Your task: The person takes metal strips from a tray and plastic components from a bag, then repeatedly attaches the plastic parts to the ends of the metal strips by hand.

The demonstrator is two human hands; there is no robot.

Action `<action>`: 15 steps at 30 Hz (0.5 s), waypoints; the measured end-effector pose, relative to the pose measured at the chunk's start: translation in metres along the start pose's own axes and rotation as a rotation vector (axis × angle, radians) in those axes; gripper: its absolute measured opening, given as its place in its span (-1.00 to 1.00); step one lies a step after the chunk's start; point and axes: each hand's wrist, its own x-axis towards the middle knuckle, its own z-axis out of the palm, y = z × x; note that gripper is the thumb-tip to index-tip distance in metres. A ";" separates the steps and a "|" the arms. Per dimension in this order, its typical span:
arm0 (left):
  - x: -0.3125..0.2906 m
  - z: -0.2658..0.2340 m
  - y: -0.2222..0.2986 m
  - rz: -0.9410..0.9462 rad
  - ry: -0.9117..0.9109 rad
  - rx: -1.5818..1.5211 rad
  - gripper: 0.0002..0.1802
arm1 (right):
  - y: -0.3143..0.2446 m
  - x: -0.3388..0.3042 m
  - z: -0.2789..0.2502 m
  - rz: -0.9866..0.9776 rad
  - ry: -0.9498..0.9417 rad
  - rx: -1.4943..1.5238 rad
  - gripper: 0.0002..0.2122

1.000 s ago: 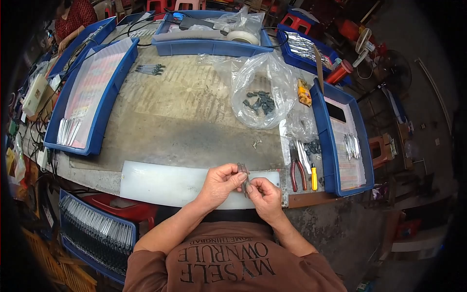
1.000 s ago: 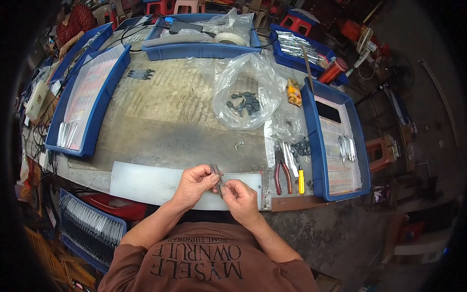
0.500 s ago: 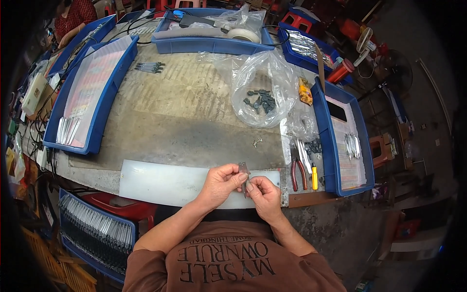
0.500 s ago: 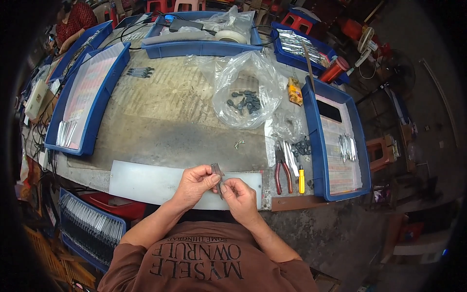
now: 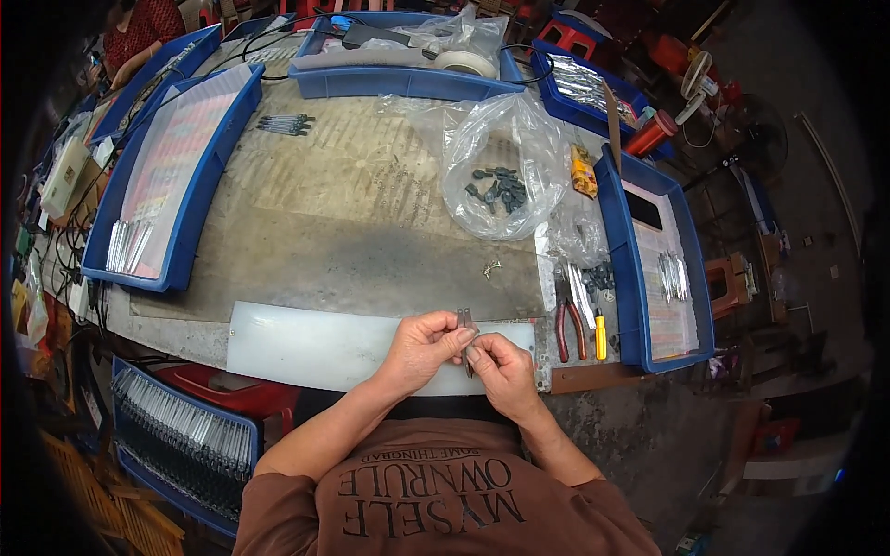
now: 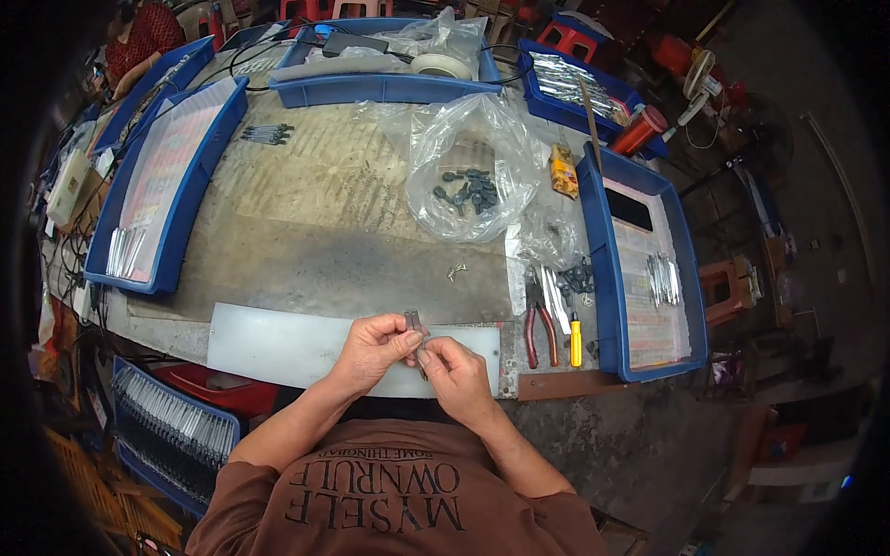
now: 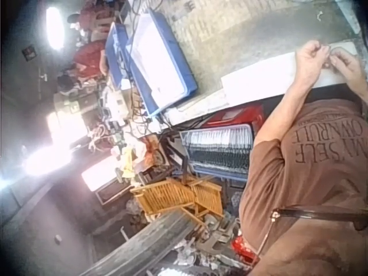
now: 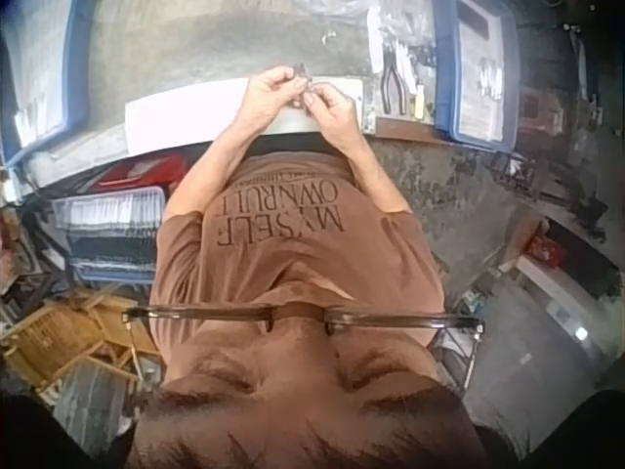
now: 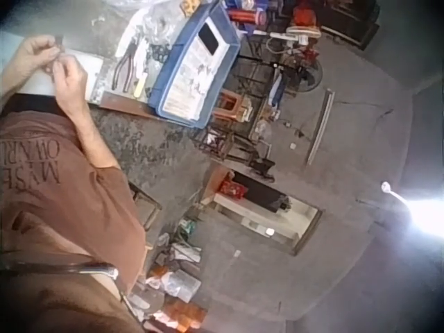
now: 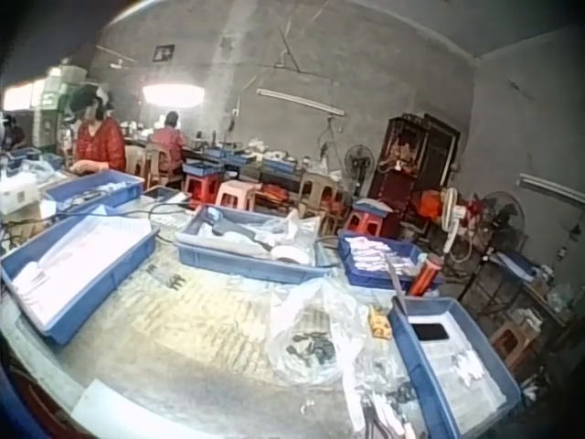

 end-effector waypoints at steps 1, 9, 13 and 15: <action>0.000 0.000 0.001 0.005 -0.005 0.010 -0.87 | 0.000 0.001 -0.001 -0.007 -0.013 -0.002 -0.90; 0.002 0.002 0.000 0.017 -0.002 0.025 -0.86 | -0.001 0.002 -0.002 -0.013 -0.036 0.018 -0.90; 0.001 0.002 0.003 -0.014 0.010 0.058 -0.86 | 0.000 0.002 -0.002 0.019 -0.053 0.053 -0.90; 0.001 0.001 0.002 -0.009 0.004 0.042 -0.86 | 0.001 0.002 -0.002 0.024 -0.059 0.060 -0.90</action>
